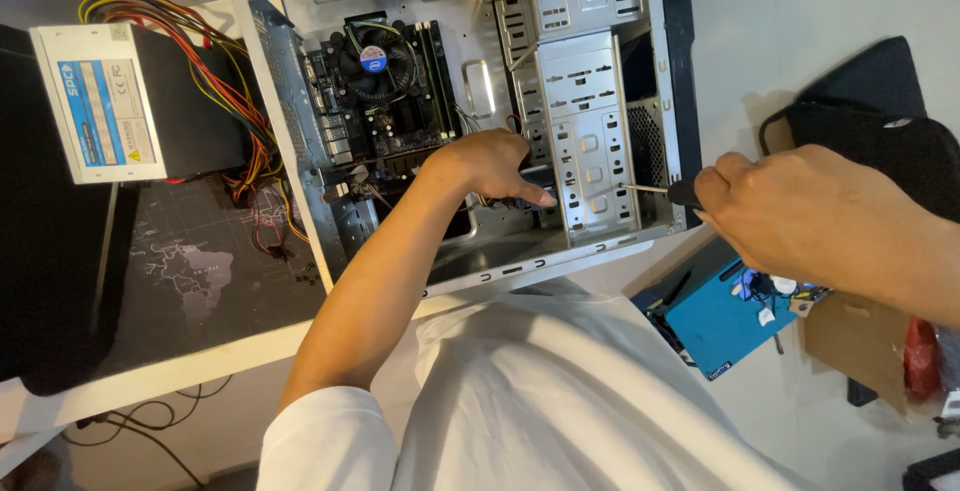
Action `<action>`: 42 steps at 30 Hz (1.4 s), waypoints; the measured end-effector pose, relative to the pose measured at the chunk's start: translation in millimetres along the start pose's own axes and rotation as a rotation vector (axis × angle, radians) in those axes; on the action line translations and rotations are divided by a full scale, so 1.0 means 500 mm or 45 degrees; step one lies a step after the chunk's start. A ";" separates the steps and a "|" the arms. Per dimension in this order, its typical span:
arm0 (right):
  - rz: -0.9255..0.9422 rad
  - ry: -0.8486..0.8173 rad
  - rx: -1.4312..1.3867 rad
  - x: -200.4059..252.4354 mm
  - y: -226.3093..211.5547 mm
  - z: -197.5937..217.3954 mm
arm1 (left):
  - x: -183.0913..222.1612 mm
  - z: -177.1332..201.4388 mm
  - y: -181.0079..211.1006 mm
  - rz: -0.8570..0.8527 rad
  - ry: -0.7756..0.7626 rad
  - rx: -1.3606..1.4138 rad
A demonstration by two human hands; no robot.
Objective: Using a screwdriver to work on internal PC components and installing a power supply unit into the case.
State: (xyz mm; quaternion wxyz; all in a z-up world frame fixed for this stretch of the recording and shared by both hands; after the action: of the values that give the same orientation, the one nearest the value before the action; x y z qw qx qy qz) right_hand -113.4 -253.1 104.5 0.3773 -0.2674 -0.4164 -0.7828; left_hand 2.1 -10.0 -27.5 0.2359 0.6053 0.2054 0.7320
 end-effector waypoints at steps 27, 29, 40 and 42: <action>-0.451 -0.205 -0.420 0.024 0.023 -0.045 | 0.086 -0.125 0.032 -0.182 0.672 0.000; -0.568 0.106 -0.755 0.029 -0.002 -0.134 | 0.050 -0.190 0.017 -0.134 0.864 -0.065; -1.180 1.471 -2.598 -0.191 -0.157 -0.249 | -0.060 -0.323 -0.012 -0.130 1.539 -0.393; -1.132 1.505 -2.566 -0.220 -0.161 -0.242 | -0.074 -0.328 -0.020 -0.175 1.574 -0.445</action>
State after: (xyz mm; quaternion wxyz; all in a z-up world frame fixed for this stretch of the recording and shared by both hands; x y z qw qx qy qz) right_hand -128.5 -286.2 -74.1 -0.1628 0.1189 0.5467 -0.8127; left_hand -152.4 -26.5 -92.7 0.2155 0.0102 0.2193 0.9515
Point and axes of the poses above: each hand's wrist, its own x-axis away from the middle knuckle, its own z-axis out of the back of the hand, y = z × x, the point moved 2 cm from there along -x, towards the middle knuckle, and after that the axes turned 13 degrees about x, right-handed, at the moved point
